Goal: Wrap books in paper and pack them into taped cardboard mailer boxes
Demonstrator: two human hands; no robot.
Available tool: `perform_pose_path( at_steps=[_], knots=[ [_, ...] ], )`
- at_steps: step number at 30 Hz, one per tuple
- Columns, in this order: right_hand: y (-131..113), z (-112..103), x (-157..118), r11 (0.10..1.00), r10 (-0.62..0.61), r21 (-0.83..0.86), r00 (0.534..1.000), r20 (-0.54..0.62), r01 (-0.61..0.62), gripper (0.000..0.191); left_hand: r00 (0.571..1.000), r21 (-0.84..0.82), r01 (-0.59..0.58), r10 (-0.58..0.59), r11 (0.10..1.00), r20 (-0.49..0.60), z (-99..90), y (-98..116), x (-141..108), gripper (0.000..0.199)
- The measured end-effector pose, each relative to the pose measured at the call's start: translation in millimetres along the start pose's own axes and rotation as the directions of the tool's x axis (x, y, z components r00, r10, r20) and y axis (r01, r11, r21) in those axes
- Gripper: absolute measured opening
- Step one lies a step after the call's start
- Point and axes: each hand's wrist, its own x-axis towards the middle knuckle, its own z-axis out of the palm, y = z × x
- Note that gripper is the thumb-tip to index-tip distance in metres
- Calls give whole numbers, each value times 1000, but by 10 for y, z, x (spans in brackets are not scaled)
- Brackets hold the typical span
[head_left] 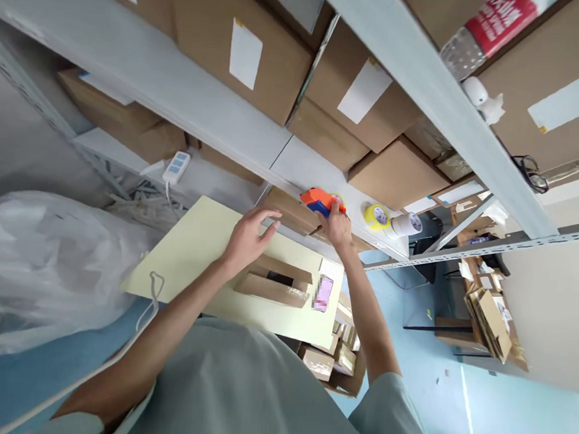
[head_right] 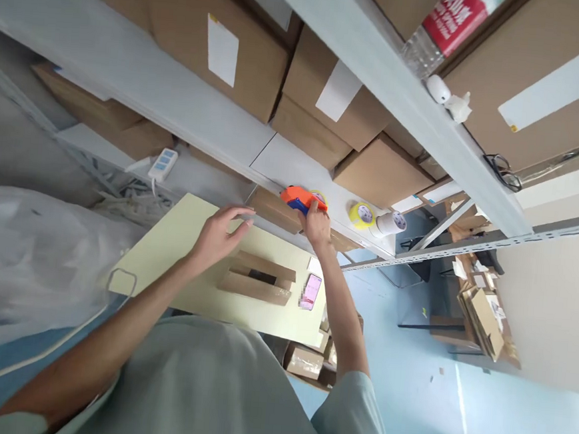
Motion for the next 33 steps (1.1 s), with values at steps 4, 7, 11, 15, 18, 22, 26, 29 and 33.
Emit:
perform_pose_path(
  at_steps=[4, 7, 11, 15, 18, 22, 26, 29, 33],
  knots=[
    [-196, 32, -751, 987, -160, 17, 987, 1, 160, 58, 998, -59, 61, -62, 996, -15, -192, 4, -266, 31],
    [-386, 29, -1261, 965, -260, 52, 966, 12, 259, 56, 997, -108, 81, -80, 991, 10, -315, 32, -433, 34],
    [-618, -8, -1696, 942, -332, 68, 943, 17, 330, 53, 992, -146, 85, -70, 986, 105, -457, 11, -616, 36],
    [-773, -83, -1897, 932, -358, 80, 933, 42, 354, 47, 976, -172, 88, -50, 981, 213, -578, -44, -749, 33],
    [-850, -160, -1967, 925, -377, 68, 925, 47, 374, 46, 979, -180, 53, -16, 982, 202, -671, -44, -833, 31],
    [-927, -247, -2011, 922, -386, 53, 922, 31, 384, 43, 995, -88, -34, 42, 996, 88, -765, 10, -962, 27],
    [-963, -286, -2013, 920, -391, 44, 919, 41, 389, 41, 997, -4, -51, 51, 999, 62, -744, 30, -1074, 26],
    [-972, -294, -1997, 918, -396, 44, 916, 60, 394, 42, 998, 2, -51, 51, 999, 31, -681, 3, -1116, 25],
    [-986, -294, -1974, 915, -402, 48, 912, 78, 400, 42, 999, -1, -43, 43, 999, 3, -641, -21, -1136, 21]
  ],
)
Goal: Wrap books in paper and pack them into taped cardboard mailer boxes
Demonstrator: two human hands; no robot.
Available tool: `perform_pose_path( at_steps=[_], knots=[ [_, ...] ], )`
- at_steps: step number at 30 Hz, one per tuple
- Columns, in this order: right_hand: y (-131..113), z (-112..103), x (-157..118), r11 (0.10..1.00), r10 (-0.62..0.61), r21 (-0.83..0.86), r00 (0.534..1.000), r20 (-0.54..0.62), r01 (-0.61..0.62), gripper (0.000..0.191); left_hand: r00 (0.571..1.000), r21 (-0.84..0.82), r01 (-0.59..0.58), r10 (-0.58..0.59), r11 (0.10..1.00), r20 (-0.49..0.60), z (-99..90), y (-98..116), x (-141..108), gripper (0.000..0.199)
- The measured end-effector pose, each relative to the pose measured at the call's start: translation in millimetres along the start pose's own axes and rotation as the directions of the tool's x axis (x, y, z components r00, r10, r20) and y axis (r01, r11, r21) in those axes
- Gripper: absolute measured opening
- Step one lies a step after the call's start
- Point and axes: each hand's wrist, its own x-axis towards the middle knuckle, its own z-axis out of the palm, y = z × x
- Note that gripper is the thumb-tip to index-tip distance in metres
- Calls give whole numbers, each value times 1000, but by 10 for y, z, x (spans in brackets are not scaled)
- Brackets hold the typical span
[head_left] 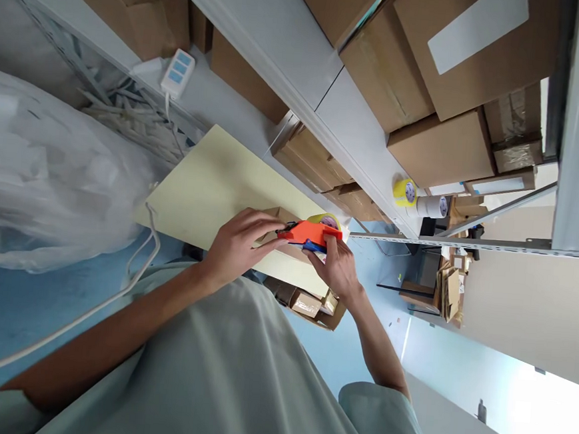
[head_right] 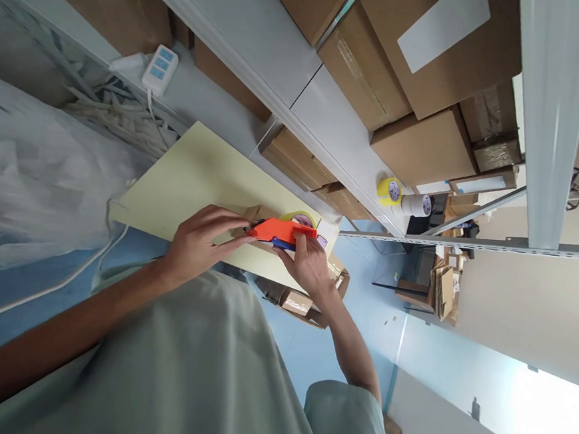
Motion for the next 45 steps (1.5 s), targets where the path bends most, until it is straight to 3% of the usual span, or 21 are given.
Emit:
perform_pose_path(
  at_steps=[9, 19, 28, 30, 32, 35, 38, 42, 45],
  knots=[
    [67, 56, 13, 999, -37, 39, 999, 38, 36, 44, 1000, -30, 5, -6, 1000, -25, 44, -39, -30, 16],
    [236, 86, -92, 999, -31, 48, 994, 106, 26, 45, 998, -78, 55, -54, 995, 12, 286, -113, -80, 27],
    [492, 45, -185, 999, -2, 47, 977, 213, -8, 46, 965, -270, 247, -212, 931, 152, 436, 7, 2, 32],
    [522, -26, -173, 997, 21, 65, 962, 272, -40, 47, 935, -323, 338, -275, 884, 225, 409, 18, 69, 39],
    [532, -119, -141, 993, 43, 90, 938, 344, -78, 49, 876, -363, 460, -347, 810, 336, 373, -6, 140, 43],
    [516, -249, -62, 978, 81, 135, 888, 453, -158, 50, 741, -381, 651, -441, 656, 507, 363, -110, 214, 46],
    [486, -306, 24, 951, 123, 175, 830, 543, -256, 48, 630, -356, 763, -497, 540, 597, 438, -245, 211, 49],
    [426, -293, 127, 921, 180, 166, 762, 623, -353, 55, 551, -340, 830, -554, 442, 625, 582, -364, 110, 50],
    [362, -298, 214, 921, 200, 115, 707, 678, -372, 56, 520, -330, 852, -580, 407, 627, 664, -402, 18, 47]
  ],
)
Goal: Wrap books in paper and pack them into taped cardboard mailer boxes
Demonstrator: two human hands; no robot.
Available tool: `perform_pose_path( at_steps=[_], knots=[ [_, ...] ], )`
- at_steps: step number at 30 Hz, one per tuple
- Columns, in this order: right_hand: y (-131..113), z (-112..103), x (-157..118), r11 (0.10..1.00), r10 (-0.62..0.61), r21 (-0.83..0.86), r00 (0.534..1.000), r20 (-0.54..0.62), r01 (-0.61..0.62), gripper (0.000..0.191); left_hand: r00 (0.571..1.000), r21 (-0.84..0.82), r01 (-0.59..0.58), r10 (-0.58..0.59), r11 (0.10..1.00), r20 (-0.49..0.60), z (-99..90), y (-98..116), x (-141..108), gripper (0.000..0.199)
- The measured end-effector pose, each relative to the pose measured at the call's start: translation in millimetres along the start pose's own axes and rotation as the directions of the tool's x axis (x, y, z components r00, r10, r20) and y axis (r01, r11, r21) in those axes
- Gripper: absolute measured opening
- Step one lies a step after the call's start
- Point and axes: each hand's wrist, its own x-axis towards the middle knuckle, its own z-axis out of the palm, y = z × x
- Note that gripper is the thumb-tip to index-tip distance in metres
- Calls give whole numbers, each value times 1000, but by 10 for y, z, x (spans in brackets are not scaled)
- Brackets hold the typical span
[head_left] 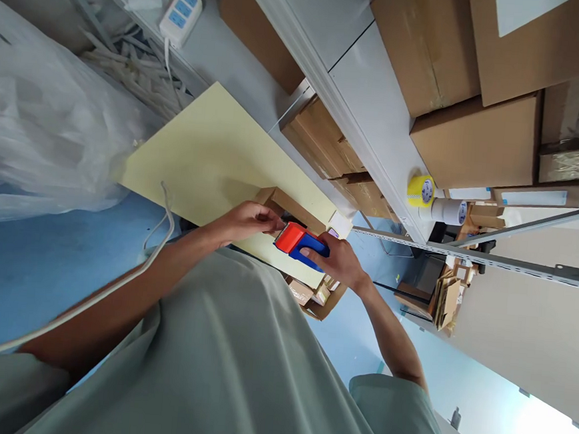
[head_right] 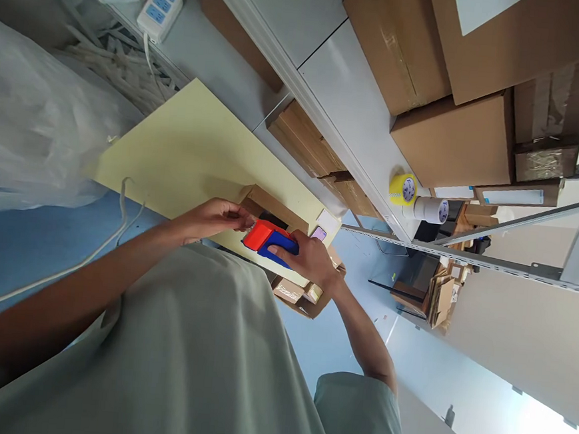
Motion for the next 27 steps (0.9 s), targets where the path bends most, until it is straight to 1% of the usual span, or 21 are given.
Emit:
perform_pose_path(
  at_steps=[3, 5, 7, 9, 11, 13, 16, 19, 22, 24, 27],
  knots=[
    [-65, -101, 12, 999, 37, -30, 996, 80, -35, 56, 1000, -3, 16, -16, 1000, 3, -20, -110, 13, 46],
    [-54, -214, -10, 996, 79, -46, 988, 136, -74, 56, 999, 9, 21, -21, 1000, -26, -123, -189, 28, 48],
    [1, -348, -49, 991, 127, -67, 978, 167, -117, 57, 994, 34, 18, -15, 999, -107, -308, -276, 60, 48],
    [63, -472, -86, 985, 167, -81, 971, 169, -155, 59, 982, 69, 14, -1, 998, -189, -530, -371, 122, 46],
    [79, -553, -97, 982, 180, -83, 971, 160, -169, 61, 976, 78, 27, -10, 997, -218, -719, -473, 224, 42],
    [20, -581, -69, 981, 182, -85, 975, 127, -173, 60, 970, 60, 52, -36, 997, -239, -832, -583, 357, 39],
    [-171, -556, 33, 978, 190, -102, 980, 58, -183, 58, 964, -10, 70, -70, 998, -258, -878, -746, 553, 34],
    [-355, -513, 151, 978, 188, -97, 981, 42, -184, 58, 956, -88, 84, -105, 993, -276, -873, -872, 691, 31],
    [-459, -477, 244, 978, 189, -96, 982, 22, -186, 59, 950, -157, 103, -144, 982, -278, -866, -940, 790, 31],
    [-499, -456, 293, 974, 196, -116, 981, 4, -194, 59, 952, -158, 108, -148, 982, -270, -863, -970, 850, 32],
    [-545, -425, 366, 969, 204, -144, 979, -5, -203, 60, 965, -68, 75, -90, 995, -247, -864, -1023, 931, 35]
  ],
)
